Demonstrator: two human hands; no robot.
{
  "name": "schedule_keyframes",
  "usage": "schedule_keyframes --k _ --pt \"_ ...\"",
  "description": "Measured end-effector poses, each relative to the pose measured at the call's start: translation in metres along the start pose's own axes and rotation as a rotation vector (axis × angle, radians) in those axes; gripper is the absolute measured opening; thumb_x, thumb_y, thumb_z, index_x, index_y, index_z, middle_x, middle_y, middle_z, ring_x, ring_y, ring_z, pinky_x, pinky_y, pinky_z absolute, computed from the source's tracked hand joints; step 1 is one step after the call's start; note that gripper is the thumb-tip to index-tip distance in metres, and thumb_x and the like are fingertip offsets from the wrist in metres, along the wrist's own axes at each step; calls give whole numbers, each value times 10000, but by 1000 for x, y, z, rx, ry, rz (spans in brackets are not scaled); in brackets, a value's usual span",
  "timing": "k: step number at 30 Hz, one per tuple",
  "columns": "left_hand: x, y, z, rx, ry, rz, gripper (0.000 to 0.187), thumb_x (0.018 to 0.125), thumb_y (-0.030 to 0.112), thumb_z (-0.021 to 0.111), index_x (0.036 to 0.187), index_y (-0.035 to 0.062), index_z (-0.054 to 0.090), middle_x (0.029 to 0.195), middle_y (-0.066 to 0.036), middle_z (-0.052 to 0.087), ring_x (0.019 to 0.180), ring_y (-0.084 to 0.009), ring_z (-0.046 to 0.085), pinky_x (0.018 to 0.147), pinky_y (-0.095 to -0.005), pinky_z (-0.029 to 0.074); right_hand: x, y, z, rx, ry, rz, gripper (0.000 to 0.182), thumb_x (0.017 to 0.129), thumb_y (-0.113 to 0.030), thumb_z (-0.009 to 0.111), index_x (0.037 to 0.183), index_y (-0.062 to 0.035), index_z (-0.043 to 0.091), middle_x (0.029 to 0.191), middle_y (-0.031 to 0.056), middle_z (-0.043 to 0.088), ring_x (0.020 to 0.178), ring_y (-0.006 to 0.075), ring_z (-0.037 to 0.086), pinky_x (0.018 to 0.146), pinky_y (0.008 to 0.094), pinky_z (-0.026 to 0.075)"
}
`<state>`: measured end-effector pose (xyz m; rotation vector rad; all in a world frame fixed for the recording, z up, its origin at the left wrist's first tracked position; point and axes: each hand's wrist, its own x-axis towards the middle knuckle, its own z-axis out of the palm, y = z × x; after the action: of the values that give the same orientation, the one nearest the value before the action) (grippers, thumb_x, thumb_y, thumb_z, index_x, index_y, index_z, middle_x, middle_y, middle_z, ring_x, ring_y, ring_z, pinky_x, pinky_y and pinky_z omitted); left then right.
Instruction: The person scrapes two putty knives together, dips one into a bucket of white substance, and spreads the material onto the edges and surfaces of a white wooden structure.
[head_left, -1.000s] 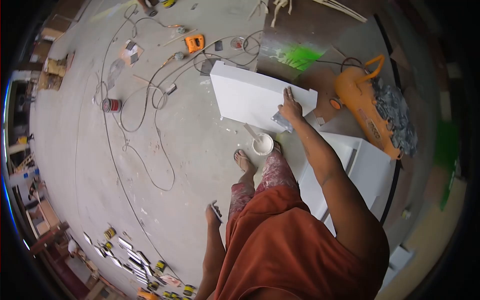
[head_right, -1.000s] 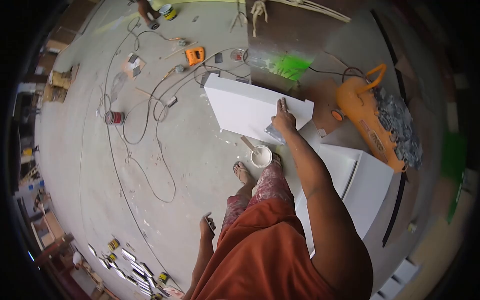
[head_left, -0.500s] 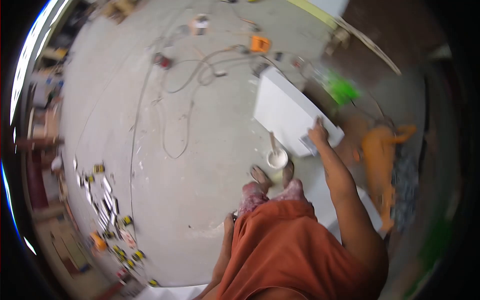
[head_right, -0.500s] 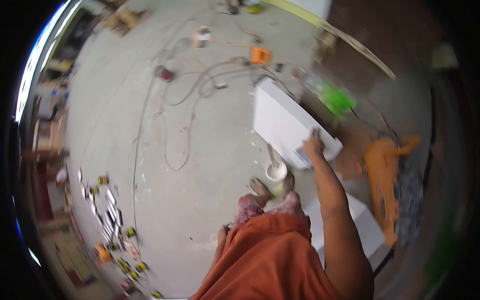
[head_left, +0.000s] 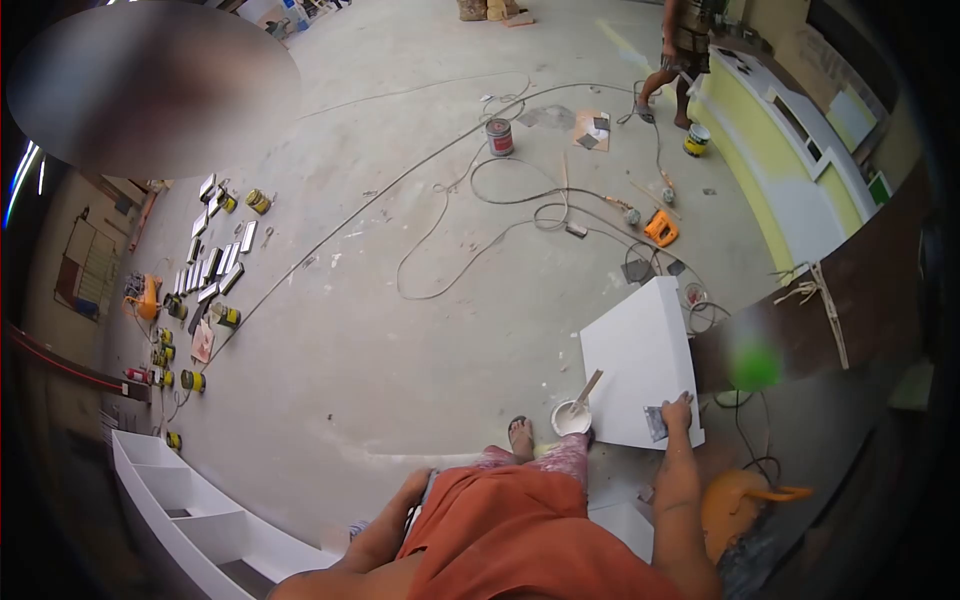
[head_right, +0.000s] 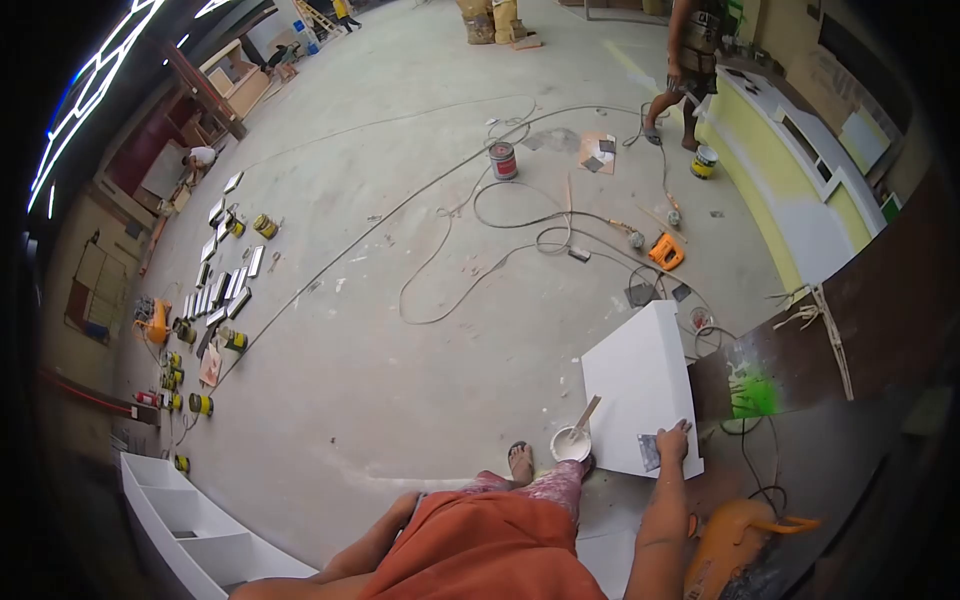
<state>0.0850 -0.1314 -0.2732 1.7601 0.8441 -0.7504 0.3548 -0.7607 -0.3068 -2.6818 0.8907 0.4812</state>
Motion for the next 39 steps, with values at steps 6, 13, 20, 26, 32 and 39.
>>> schedule_keyframes --k 6,13,20,26,32,39 --pt "-50 6 -19 -198 73 -203 307 967 248 476 975 34 696 759 -105 621 653 -200 579 575 -392 498 9 19 29 25 27 -62 877 859 -374 647 1544 -8 239 1572 276 269 1343 426 453 1087 461 429" --pt "1 55 -29 -590 -17 -201 196 995 269 503 911 121 600 545 52 344 397 -101 296 396 -266 254 -16 7 12 35 -9 -52 815 858 -353 597 1532 -23 278 1595 230 248 1270 432 522 1043 486 457" --pt "18 89 8 -557 -140 -123 330 1007 296 498 1189 32 576 640 29 423 459 -85 352 405 -244 258 -20 1 10 19 9 -71 803 853 -340 579 1534 -35 283 1597 213 257 1226 434 557 1019 488 472" --pt "22 75 3 -485 -181 -149 331 1004 280 501 1208 27 568 627 17 423 469 -88 368 402 -248 261 -37 -9 6 8 -14 -98 786 841 -302 601 1507 2 315 1573 267 275 1237 418 561 1015 455 487" --pt "5 46 -16 -686 11 -303 266 1030 258 450 1142 47 566 588 10 409 440 -104 347 385 -250 258 -52 -22 16 -34 38 -102 790 856 -300 591 1528 -25 280 1597 227 250 1178 422 597 985 475 499" --pt "42 -54 -20 -289 -60 12 288 1031 261 449 1194 57 572 605 24 412 455 -94 348 404 -236 253 -96 -61 16 -136 -47 -91 795 852 -276 582 1533 -19 264 1605 215 245 1052 405 669 857 474 563"
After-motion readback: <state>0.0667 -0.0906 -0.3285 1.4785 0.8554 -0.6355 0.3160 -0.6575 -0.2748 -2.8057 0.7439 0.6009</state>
